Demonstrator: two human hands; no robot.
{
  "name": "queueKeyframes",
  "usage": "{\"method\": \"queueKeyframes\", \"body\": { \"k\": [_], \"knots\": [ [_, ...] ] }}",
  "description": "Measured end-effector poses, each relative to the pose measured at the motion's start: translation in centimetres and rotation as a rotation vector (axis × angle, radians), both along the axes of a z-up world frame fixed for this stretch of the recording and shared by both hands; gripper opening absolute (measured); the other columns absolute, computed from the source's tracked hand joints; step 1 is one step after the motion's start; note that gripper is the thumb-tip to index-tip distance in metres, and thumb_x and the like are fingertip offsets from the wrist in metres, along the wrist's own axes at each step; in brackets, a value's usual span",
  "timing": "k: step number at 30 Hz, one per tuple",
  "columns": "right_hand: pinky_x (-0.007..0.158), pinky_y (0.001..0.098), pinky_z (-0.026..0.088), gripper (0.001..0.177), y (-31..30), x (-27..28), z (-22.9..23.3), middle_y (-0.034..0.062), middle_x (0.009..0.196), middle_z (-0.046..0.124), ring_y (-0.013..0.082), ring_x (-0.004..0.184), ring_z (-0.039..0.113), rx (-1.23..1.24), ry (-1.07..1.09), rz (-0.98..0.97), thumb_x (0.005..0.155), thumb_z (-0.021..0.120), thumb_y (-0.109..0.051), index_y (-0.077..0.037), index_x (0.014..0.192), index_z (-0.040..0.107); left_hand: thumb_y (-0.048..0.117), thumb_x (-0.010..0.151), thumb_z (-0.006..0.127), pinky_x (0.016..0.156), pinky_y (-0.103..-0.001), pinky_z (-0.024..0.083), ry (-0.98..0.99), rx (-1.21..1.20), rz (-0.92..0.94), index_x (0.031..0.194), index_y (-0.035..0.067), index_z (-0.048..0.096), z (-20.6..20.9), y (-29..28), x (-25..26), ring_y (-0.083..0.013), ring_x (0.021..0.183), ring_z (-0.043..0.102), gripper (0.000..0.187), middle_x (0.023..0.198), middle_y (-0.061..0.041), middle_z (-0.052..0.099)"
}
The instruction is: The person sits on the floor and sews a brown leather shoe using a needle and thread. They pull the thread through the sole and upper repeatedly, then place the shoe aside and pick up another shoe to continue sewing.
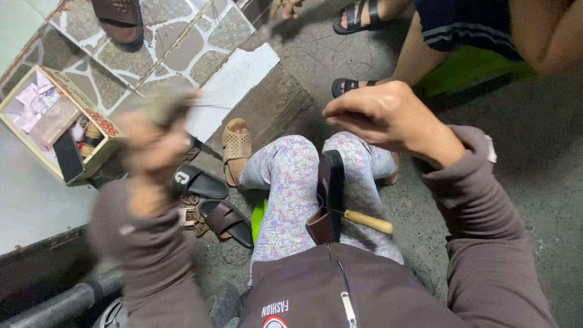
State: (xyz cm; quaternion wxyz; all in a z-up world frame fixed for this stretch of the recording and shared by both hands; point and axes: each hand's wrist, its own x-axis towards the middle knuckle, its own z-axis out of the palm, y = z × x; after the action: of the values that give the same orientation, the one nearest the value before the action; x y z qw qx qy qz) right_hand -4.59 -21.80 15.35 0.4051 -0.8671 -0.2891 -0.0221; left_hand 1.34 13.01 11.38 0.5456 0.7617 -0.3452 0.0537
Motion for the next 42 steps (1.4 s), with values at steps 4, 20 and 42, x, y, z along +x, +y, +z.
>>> {"method": "queueKeyframes", "body": {
  "k": [4, 20, 42],
  "knots": [
    [0.064, 0.0324, 0.047, 0.012, -3.3, -1.9, -0.5, 0.0088, 0.088, 0.067, 0.023, 0.075, 0.064, -0.186, -0.142, 0.016, 0.093, 0.069, -0.011, -0.004, 0.102, 0.066, 0.023, 0.12, 0.037, 0.082, -0.035, 0.038, -0.078, 0.096, 0.414, 0.121, -0.005, 0.058, 2.6, 8.1, -1.7, -0.0248, 0.088, 0.05, 0.035, 0.112, -0.016, 0.059],
    [0.062, 0.0327, 0.05, 0.004, 3.9, -9.1, -2.2, -0.0008, 0.083, 0.06, 0.0202, 0.07, 0.059, -0.129, -0.432, -0.206, 0.089, 0.068, -0.014, -0.017, 0.085, 0.068, 0.014, 0.086, 0.07, 0.07, -0.035, 0.057, 0.152, 0.004, -0.006, 0.095, 0.01, 0.073, -2.5, -10.3, -12.8, -0.0247, 0.072, 0.07, 0.01, 0.077, -0.005, 0.07],
    [0.062, 0.0342, 0.048, 0.011, 1.2, -17.9, -9.2, 0.006, 0.087, 0.067, 0.0214, 0.07, 0.064, -0.568, -0.167, -0.084, 0.088, 0.063, -0.022, -0.015, 0.093, 0.069, -0.002, 0.096, 0.07, 0.071, -0.042, 0.055, -0.463, 0.593, 0.45, 0.09, -0.008, 0.073, 0.7, -2.6, -14.4, -0.0367, 0.069, 0.064, 0.01, 0.081, -0.021, 0.063]
  ]
}}
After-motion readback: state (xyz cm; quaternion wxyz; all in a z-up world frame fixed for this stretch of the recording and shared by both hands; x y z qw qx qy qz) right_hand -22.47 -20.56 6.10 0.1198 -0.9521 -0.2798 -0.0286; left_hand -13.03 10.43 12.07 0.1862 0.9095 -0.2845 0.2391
